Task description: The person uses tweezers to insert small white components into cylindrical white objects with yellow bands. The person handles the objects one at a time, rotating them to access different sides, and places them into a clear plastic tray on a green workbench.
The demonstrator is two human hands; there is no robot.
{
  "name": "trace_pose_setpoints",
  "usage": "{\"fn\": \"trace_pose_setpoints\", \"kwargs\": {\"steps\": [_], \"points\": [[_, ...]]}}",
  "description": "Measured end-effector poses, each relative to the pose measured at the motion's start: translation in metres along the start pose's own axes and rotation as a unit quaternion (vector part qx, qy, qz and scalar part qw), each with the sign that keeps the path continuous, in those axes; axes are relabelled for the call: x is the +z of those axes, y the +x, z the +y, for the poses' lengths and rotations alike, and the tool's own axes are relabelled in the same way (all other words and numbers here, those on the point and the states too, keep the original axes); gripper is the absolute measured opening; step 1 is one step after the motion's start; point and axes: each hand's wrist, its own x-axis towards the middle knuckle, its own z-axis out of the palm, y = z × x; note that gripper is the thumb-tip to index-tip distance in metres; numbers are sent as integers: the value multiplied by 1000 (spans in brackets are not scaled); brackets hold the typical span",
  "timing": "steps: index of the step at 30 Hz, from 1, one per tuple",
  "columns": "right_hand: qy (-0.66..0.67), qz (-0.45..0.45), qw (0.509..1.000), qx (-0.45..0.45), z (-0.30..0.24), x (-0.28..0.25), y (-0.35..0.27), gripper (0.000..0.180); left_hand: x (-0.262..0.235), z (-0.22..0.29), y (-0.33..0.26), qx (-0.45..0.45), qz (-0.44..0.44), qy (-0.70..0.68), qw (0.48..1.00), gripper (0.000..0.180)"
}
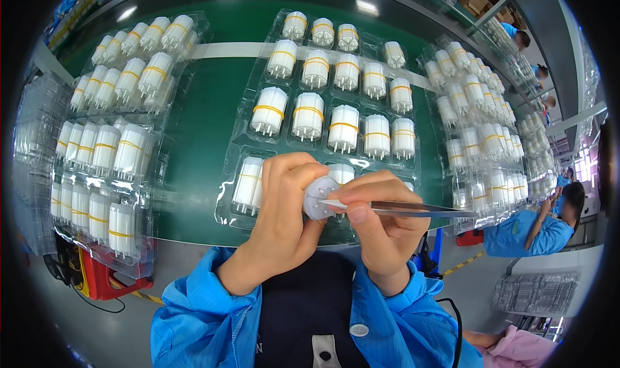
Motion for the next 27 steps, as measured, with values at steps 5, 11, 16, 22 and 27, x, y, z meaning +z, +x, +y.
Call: {"fn": "trace_pose_setpoints", "kwargs": {"steps": [5, 11, 16, 22, 27], "points": [[-14, 13, 1000, 3, -1, 2, -1, 11, 0, 0, 1, 3, -1, 6, 1000, 62], [-25, -16, 999, -35, 0, 0, 2, 12, 0, -2, -2, -5, 3, -13, 1000, 62], [-42, -37, 997, -45, -1, -2, 7, 12, -3, -3, -1, 8, -13, 15, 1000, 57], [-57, -45, 996, -47, -2, -4, 6, 12, -3, -1, -1, 5, -17, 16, 1000, 56], [-114, -64, 988, -83, -6, -3, 9, 14, -5, -2, 0, 21, -29, 32, 999, 52]]}}
